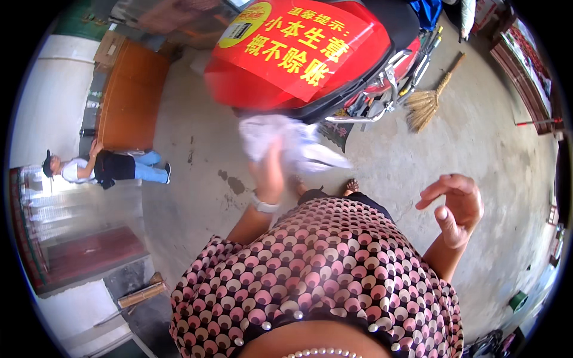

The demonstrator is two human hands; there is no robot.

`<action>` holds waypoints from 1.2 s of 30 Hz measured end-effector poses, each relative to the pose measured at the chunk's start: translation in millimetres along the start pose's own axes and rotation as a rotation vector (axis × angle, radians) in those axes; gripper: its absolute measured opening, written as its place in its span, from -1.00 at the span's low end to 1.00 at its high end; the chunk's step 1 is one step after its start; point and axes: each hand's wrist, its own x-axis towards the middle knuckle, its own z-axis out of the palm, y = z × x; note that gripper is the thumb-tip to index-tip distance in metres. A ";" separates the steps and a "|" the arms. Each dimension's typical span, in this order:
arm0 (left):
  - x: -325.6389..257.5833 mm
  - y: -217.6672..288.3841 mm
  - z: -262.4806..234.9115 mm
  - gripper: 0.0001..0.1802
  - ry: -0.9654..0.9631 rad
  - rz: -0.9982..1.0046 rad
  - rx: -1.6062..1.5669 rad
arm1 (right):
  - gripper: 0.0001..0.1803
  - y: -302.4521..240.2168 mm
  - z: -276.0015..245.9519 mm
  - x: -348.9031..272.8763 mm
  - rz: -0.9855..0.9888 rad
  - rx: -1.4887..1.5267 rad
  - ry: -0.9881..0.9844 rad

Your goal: The person wipes the red rear storage box of a motorcycle with a cloth, then picks up a clear plastic cup from a counter and examines it.

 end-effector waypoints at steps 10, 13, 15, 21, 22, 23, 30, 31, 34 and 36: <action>4.6 44.2 -17.7 -0.63 0.019 0.086 -0.308 | -0.48 55.3 40.8 37.9 0.111 0.006 -0.304; -10.4 50.6 -24.3 -0.56 -0.496 0.210 0.235 | -0.23 64.3 77.8 38.4 0.127 0.027 -0.345; -12.5 76.8 -3.1 -0.57 -0.873 0.248 0.240 | -0.18 78.1 90.4 36.9 0.114 0.048 -0.415; 28.4 83.1 9.0 -0.67 -0.733 0.603 0.648 | -0.32 143.8 92.5 9.3 0.212 0.250 -0.263; 41.1 78.2 9.9 -0.68 -0.590 0.642 0.634 | -0.30 152.0 88.0 6.1 0.316 0.314 -0.129; 54.8 74.7 11.2 -0.69 -0.445 0.678 0.622 | -0.28 162.4 83.9 2.1 0.419 0.383 0.003; 113.0 66.2 36.9 -0.65 -0.246 1.049 1.034 | -0.55 189.9 45.9 11.8 0.791 0.487 0.561; 113.3 63.9 39.0 -0.65 -0.252 1.054 1.030 | -0.55 199.8 42.5 14.7 0.777 0.533 0.633; 111.2 59.8 41.6 -0.64 -0.164 1.028 0.935 | -0.59 180.9 38.0 35.6 0.792 0.590 0.673; 112.1 56.5 44.1 -0.65 -0.155 1.064 0.911 | -0.63 181.9 42.1 48.2 0.632 0.634 0.672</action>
